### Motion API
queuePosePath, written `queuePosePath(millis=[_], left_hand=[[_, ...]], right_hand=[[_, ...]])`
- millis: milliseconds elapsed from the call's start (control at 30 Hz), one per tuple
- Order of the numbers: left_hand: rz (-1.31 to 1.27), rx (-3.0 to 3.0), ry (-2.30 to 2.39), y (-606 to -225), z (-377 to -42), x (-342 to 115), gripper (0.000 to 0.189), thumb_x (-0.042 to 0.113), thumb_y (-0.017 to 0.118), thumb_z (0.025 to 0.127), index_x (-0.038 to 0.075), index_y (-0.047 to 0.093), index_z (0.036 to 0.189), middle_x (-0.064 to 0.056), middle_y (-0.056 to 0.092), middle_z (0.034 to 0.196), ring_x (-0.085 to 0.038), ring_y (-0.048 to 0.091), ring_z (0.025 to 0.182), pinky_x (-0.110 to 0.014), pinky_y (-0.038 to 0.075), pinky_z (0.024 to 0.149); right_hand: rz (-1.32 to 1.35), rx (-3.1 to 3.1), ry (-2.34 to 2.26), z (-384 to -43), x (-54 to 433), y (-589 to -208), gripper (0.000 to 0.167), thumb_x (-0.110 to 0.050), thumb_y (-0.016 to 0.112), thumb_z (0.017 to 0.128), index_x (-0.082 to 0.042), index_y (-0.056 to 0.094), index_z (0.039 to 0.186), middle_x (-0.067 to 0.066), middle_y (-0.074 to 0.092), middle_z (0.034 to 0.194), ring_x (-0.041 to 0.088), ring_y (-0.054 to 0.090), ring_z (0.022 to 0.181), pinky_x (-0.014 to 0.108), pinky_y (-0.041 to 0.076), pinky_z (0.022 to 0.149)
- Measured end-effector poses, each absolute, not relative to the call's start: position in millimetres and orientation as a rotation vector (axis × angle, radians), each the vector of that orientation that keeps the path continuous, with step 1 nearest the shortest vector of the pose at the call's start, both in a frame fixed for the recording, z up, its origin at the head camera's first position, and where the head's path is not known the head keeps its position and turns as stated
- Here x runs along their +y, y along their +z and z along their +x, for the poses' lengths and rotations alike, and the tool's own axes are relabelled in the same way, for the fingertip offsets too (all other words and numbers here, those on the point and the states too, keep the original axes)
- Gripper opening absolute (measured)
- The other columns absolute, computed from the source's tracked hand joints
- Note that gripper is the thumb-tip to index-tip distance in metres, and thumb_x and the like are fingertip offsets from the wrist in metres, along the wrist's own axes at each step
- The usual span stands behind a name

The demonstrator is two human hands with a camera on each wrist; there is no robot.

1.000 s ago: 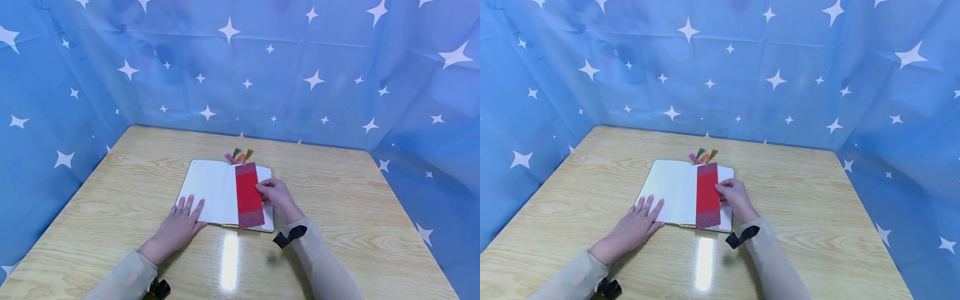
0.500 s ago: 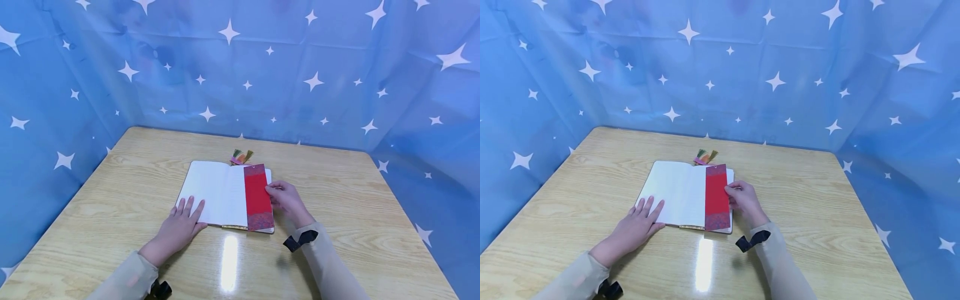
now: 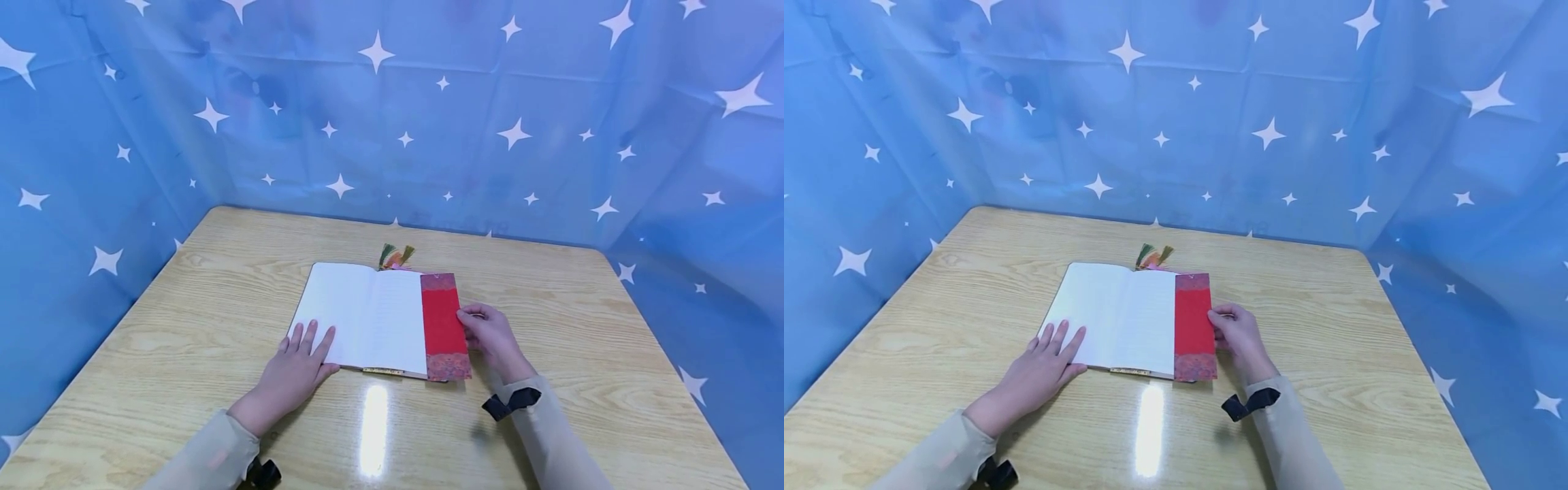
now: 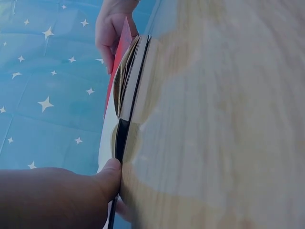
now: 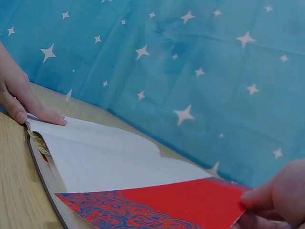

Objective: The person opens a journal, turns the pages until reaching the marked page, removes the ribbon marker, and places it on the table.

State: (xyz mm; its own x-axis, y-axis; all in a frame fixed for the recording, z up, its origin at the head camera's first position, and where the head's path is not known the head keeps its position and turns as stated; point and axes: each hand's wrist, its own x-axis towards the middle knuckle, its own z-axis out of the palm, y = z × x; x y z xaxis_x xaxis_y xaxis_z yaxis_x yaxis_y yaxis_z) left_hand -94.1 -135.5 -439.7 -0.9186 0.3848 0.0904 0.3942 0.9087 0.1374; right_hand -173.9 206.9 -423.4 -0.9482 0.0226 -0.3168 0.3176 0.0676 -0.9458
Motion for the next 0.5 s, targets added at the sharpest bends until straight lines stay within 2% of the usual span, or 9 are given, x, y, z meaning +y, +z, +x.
queuePosePath(millis=[300, 500], left_hand=[[-0.61, -3.029, -0.221, -441.9, -94.6, -135.8, 0.061, 0.042, 0.047, 0.095, 0.006, 0.036, 0.143, -0.029, 0.031, 0.142, -0.048, 0.027, 0.129, -0.058, 0.032, 0.098], [-0.613, -3.019, -0.195, -443.8, -94.3, -136.0, 0.061, 0.043, 0.047, 0.095, 0.006, 0.036, 0.143, -0.029, 0.032, 0.142, -0.048, 0.028, 0.129, -0.058, 0.033, 0.097]], right_hand=[[0.415, 2.116, -2.037, -170.9, 220.4, -421.6, 0.025, -0.011, 0.056, 0.093, 0.004, 0.048, 0.111, 0.0, 0.06, 0.07, 0.01, 0.058, 0.057, 0.024, 0.049, 0.052], [0.472, 2.162, -2.02, -169.5, 229.9, -422.7, 0.028, -0.013, 0.056, 0.093, 0.003, 0.047, 0.115, -0.001, 0.058, 0.069, 0.009, 0.054, 0.056, 0.022, 0.047, 0.051]])
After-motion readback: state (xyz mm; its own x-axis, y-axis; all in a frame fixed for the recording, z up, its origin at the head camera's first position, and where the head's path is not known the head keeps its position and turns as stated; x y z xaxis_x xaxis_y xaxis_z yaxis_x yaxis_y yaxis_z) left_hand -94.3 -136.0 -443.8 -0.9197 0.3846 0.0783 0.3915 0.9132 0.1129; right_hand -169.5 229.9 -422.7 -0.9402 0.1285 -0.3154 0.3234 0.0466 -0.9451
